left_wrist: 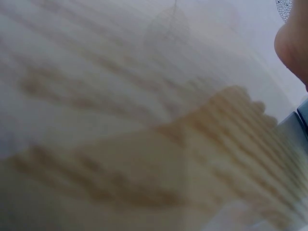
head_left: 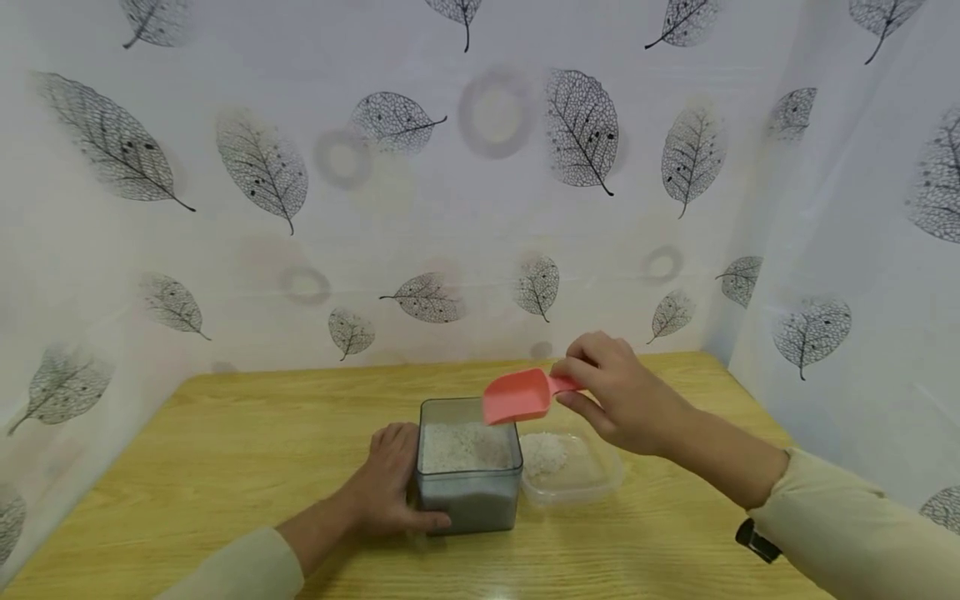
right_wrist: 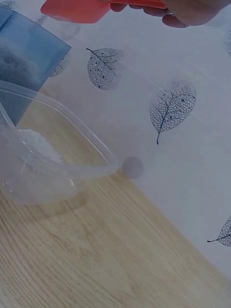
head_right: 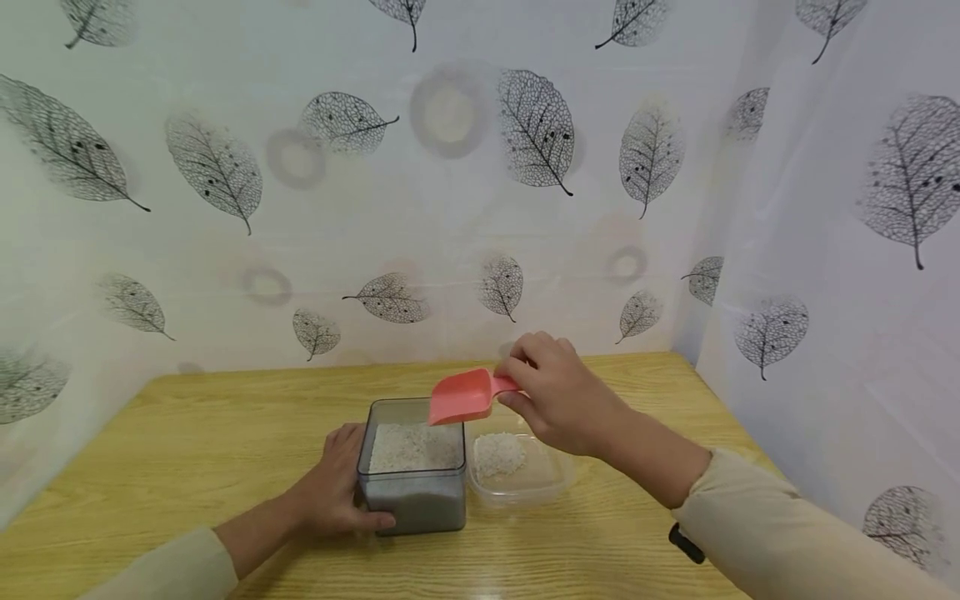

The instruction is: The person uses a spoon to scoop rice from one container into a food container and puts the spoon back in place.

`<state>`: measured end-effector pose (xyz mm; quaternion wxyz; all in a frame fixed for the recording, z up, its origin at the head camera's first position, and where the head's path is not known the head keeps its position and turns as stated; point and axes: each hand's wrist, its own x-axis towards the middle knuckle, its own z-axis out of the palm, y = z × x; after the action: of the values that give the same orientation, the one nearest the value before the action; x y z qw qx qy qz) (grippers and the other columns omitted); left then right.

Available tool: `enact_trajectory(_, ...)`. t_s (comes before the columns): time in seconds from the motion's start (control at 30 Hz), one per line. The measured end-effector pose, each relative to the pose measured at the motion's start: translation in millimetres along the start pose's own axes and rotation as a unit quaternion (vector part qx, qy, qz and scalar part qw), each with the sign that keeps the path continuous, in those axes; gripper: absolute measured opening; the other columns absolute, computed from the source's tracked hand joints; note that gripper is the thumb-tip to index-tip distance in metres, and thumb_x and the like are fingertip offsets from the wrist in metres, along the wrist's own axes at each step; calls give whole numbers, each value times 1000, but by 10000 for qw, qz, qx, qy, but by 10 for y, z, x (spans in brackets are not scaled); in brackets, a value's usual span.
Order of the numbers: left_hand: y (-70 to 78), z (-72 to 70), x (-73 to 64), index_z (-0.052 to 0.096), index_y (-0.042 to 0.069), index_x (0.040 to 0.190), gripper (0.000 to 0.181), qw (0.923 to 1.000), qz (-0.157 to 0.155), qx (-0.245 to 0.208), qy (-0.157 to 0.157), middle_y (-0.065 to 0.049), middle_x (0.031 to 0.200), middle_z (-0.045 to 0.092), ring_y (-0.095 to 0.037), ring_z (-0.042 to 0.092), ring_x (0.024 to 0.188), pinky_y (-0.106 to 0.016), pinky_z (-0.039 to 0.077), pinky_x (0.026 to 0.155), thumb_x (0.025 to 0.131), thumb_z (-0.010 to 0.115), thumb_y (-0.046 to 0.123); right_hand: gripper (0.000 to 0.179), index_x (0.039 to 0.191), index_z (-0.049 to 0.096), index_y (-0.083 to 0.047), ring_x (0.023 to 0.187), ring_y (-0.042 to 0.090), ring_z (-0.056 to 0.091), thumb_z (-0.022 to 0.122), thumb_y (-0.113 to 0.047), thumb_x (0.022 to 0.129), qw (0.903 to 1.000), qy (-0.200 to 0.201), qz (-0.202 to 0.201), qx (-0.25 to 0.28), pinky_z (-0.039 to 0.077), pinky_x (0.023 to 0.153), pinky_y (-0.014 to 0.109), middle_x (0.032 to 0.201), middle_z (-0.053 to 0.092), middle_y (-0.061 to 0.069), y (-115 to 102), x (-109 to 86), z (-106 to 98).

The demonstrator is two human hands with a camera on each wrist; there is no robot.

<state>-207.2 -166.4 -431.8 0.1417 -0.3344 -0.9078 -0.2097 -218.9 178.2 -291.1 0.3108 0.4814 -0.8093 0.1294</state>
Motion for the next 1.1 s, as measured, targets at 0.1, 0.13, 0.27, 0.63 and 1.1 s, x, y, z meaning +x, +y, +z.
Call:
enact_trajectory(0.1, 1, 9, 2, 43, 13, 138, 103, 10000, -15, 1, -20, -1, 124, 52, -21, 41, 119, -51, 30, 104, 69, 61, 87, 28, 102, 68, -11, 87, 15, 41, 55, -36, 102, 9998, -159, -71, 33, 32, 75, 33, 93, 50, 0, -59, 37, 57)
enact_trajectory(0.13, 2, 9, 2, 43, 13, 138, 103, 10000, -20, -7, -26, -1, 124, 52, -21, 41, 119, -51, 30, 104, 69, 60, 87, 30, 103, 68, -11, 86, 15, 40, 53, -37, 103, 9997, -208, -97, 23, 31, 75, 33, 92, 49, -1, -77, 55, 74)
enact_trajectory(0.27, 0, 6, 2, 43, 13, 138, 103, 10000, -32, -28, -29, -1, 124, 52, -21, 41, 120, -51, 29, 104, 69, 59, 88, 36, 105, 67, -14, 85, 15, 39, 46, -43, 104, 9991, -406, -124, -55, 28, 75, 33, 91, 47, -1, -147, 143, 132)
enact_trajectory(0.63, 20, -17, 13, 42, 14, 139, 103, 9999, -43, -49, -86, 0, 125, 52, -21, 40, 120, -51, 30, 104, 70, 59, 87, 14, 103, 67, -20, 90, 19, 40, 73, -23, 90, 9891, -1176, -95, -883, 30, 78, 34, 99, 49, -2, -300, 346, 246)
enact_trajectory(1.1, 10, -13, 17, 41, 14, 141, 105, 9994, -222, -98, -229, 1, 125, 50, -22, 40, 122, -53, 28, 106, 68, 60, 87, 11, 97, 66, -17, 82, 17, 36, 73, -21, 89, 9800, -1689, -436, -957, 33, 73, 29, 94, 48, 0, -429, 511, 469)
